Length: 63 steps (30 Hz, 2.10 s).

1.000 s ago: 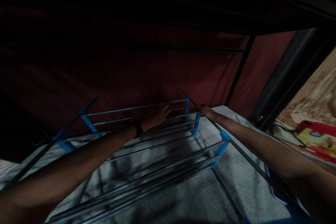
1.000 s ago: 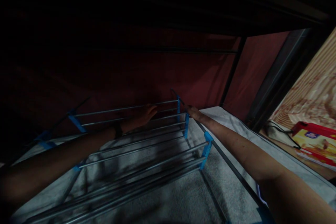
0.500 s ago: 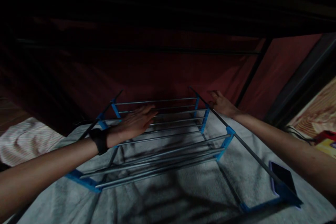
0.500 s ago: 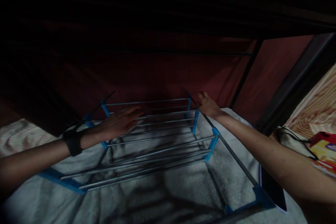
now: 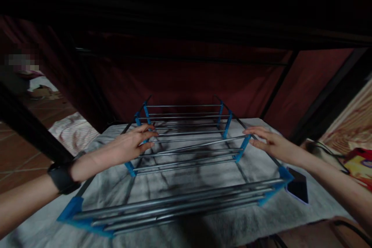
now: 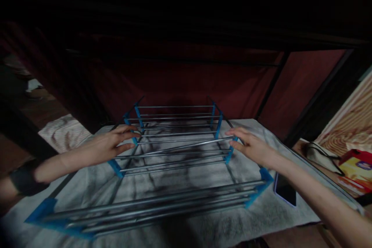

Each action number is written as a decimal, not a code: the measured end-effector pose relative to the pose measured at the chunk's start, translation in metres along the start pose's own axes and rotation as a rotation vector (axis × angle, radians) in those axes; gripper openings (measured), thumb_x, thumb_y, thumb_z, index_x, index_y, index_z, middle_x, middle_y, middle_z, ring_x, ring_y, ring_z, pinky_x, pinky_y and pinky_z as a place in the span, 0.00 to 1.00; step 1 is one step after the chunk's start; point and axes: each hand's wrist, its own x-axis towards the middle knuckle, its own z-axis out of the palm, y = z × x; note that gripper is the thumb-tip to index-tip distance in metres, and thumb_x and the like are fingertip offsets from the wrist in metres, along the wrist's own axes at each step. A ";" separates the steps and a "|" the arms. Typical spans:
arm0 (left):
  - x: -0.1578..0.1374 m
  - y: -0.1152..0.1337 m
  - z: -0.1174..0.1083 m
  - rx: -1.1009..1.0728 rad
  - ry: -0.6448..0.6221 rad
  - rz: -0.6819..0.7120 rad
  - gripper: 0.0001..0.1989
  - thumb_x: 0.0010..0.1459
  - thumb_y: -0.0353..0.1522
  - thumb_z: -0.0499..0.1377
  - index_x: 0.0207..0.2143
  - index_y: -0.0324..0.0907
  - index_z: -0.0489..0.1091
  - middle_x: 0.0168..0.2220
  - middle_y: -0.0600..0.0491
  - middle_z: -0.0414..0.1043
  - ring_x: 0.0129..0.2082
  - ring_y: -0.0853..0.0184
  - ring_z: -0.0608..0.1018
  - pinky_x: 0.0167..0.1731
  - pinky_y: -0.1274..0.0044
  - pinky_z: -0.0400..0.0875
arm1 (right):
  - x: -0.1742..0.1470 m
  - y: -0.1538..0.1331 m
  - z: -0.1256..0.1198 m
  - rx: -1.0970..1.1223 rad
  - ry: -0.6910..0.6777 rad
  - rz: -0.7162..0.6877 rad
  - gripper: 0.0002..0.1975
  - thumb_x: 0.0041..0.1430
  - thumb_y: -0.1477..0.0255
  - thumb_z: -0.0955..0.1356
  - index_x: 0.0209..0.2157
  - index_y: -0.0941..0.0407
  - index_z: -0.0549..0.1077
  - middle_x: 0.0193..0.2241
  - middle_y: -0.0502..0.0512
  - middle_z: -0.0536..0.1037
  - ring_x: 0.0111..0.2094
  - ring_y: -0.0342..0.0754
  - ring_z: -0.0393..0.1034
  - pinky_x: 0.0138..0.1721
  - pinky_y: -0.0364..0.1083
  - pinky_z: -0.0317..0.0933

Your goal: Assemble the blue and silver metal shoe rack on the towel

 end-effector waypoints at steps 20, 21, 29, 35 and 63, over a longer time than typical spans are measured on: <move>-0.085 -0.055 0.004 -0.467 0.278 -0.786 0.38 0.54 0.57 0.53 0.56 0.38 0.67 0.57 0.42 0.70 0.56 0.53 0.73 0.54 0.66 0.68 | 0.080 -0.106 0.148 -0.236 -0.386 -0.243 0.15 0.66 0.71 0.60 0.48 0.54 0.74 0.48 0.61 0.76 0.50 0.53 0.71 0.52 0.49 0.61; -0.085 -0.060 0.009 -0.523 0.273 -0.823 0.38 0.52 0.57 0.55 0.55 0.39 0.68 0.56 0.42 0.71 0.55 0.53 0.73 0.54 0.66 0.69 | 0.092 -0.110 0.163 -0.263 -0.402 -0.225 0.14 0.66 0.71 0.60 0.46 0.55 0.75 0.47 0.61 0.77 0.50 0.53 0.72 0.52 0.48 0.61; -0.076 -0.078 0.042 -0.958 0.123 -0.759 0.32 0.47 0.52 0.64 0.47 0.40 0.74 0.49 0.44 0.77 0.50 0.56 0.76 0.47 0.70 0.72 | 0.149 -0.111 0.242 -0.245 -0.602 -0.208 0.16 0.67 0.68 0.59 0.34 0.54 0.77 0.34 0.55 0.80 0.40 0.50 0.74 0.42 0.45 0.61; -0.072 -0.084 0.055 -1.110 0.184 -0.723 0.26 0.53 0.49 0.61 0.47 0.41 0.74 0.47 0.48 0.77 0.49 0.58 0.76 0.49 0.70 0.69 | 0.161 -0.114 0.237 -0.275 -0.530 -0.297 0.18 0.70 0.71 0.54 0.39 0.56 0.73 0.40 0.58 0.79 0.43 0.48 0.73 0.42 0.44 0.58; -0.054 -0.087 0.064 -1.202 0.393 -0.859 0.12 0.46 0.37 0.66 0.26 0.39 0.69 0.21 0.56 0.69 0.20 0.71 0.71 0.21 0.78 0.65 | 0.187 -0.255 0.267 -0.128 -0.430 -0.375 0.18 0.66 0.66 0.58 0.53 0.55 0.70 0.52 0.59 0.76 0.53 0.52 0.70 0.50 0.46 0.60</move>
